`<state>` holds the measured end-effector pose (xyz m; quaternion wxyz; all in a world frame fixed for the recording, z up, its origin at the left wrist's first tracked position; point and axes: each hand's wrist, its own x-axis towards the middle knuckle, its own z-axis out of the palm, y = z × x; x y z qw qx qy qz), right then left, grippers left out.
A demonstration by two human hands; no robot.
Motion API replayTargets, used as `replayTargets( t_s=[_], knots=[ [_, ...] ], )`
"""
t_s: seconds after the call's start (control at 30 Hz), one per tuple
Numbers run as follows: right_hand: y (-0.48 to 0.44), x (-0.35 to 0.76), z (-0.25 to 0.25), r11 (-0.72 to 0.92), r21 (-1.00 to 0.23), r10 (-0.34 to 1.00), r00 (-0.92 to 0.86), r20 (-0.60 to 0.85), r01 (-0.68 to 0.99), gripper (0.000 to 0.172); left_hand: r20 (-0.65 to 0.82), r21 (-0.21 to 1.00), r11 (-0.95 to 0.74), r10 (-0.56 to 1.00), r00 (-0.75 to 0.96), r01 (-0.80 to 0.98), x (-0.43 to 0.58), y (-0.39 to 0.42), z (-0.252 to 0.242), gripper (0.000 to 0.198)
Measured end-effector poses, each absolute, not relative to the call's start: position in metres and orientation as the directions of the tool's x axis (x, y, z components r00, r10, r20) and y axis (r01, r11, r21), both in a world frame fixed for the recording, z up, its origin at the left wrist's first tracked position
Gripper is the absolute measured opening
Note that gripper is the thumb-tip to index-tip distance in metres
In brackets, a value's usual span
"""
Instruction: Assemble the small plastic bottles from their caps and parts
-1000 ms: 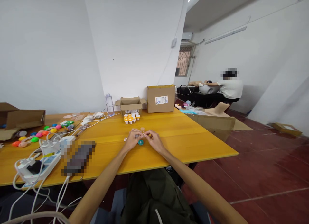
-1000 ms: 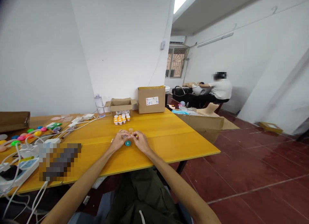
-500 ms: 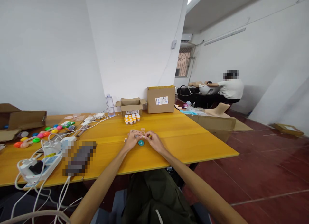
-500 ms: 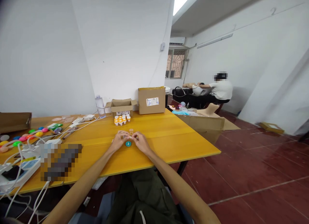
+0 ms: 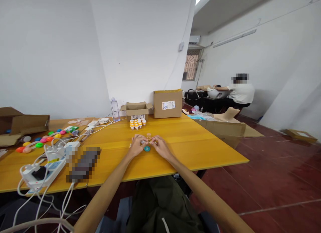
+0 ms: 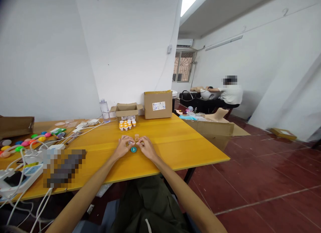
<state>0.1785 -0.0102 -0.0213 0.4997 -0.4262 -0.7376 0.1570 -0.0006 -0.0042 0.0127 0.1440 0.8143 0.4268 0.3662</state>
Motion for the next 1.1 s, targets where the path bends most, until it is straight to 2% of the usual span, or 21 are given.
replayTargets(
  t_s=[0.13,0.37,0.63,0.93,1.1],
  knots=[
    [-0.008,0.180,-0.026,0.560,-0.640,0.802,-0.148,0.579,0.526,0.011,0.483,0.458,-0.624,0.773,0.412,0.633,-0.006,-0.010,0.013,0.010],
    [-0.008,0.179,-0.027,0.547,-0.591,0.808,-0.187,0.559,0.593,0.010,0.432,0.319,-0.673,0.730,0.530,0.667,-0.009,-0.016,0.009,0.019],
    [-0.016,0.177,-0.022,0.349,-0.520,0.885,-0.092,0.456,0.779,0.009,0.394,0.305,-0.671,0.735,0.552,0.676,-0.010,-0.015,0.010,0.016],
    [-0.017,0.177,-0.023,0.330,-0.456,0.856,-0.059,0.513,0.827,0.012,0.390,0.294,-0.695,0.714,0.582,0.656,-0.011,-0.018,0.012,0.015],
    [-0.019,0.175,-0.020,0.370,-0.370,0.815,-0.107,0.569,0.852,0.013,0.386,0.273,-0.703,0.705,0.595,0.657,-0.013,-0.019,0.014,0.016]
  ],
)
